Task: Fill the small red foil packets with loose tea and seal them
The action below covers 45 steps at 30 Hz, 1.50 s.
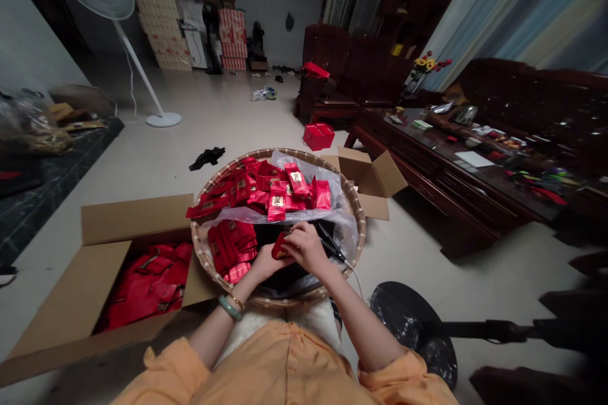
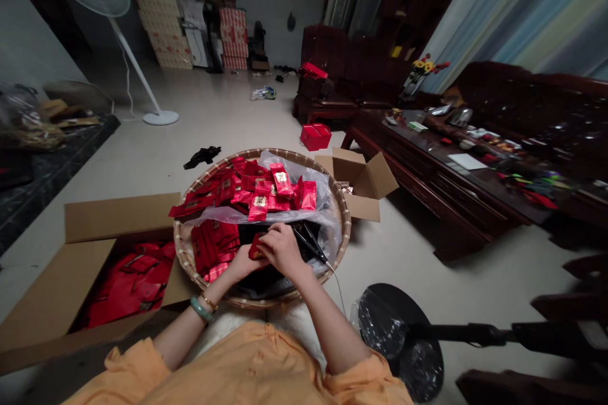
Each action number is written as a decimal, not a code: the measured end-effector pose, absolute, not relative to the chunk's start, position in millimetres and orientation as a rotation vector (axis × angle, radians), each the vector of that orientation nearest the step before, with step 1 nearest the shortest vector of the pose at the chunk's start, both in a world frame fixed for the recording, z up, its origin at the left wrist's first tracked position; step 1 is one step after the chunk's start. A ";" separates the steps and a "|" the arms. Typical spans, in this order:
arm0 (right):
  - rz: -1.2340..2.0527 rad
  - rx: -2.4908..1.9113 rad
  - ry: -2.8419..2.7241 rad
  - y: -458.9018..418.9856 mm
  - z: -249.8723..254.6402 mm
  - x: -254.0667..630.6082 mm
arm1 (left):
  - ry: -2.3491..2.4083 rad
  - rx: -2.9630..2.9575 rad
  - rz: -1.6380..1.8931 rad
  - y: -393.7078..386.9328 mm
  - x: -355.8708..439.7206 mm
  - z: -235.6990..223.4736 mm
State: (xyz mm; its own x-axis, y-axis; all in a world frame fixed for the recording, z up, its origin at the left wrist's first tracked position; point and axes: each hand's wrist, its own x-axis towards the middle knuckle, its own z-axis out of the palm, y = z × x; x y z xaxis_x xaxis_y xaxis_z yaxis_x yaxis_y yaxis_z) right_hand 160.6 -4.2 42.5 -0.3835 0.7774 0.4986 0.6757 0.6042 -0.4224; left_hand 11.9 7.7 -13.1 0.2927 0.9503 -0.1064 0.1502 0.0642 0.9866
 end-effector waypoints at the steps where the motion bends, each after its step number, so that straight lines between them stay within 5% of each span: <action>1: 0.212 -1.118 -2.170 -5.1 41.3 159.7 | 1.129 1.372 0.870 7.7 12.1 -12.7; 12: 0.869 -1.419 -1.474 0.4 20.3 165.8 | 0.890 0.999 0.746 1.9 12.0 1.0; 18: 0.959 -1.409 -1.453 8.3 10.1 168.3 | 0.924 0.957 0.862 9.6 13.2 -4.6; 28: 0.951 -1.444 -1.449 18.6 -6.7 171.0 | 0.814 0.842 0.728 7.0 12.3 -8.5; 36: 0.106 -2.194 -1.769 12.1 -35.0 216.9 | 0.851 0.728 0.759 10.9 6.9 -13.5; 45: 0.472 -2.180 -1.769 11.5 -35.5 239.3 | 0.858 0.721 0.743 8.1 2.9 -11.3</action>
State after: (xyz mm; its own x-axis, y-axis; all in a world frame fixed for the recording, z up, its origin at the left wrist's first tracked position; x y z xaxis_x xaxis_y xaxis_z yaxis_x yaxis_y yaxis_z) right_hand 239.3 11.5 -35.5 0.1906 0.9793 -0.0679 0.8830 -0.2012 -0.4241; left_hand 2.9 8.1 -11.3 0.4474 0.8040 -0.3917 -0.2733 0.5400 0.7961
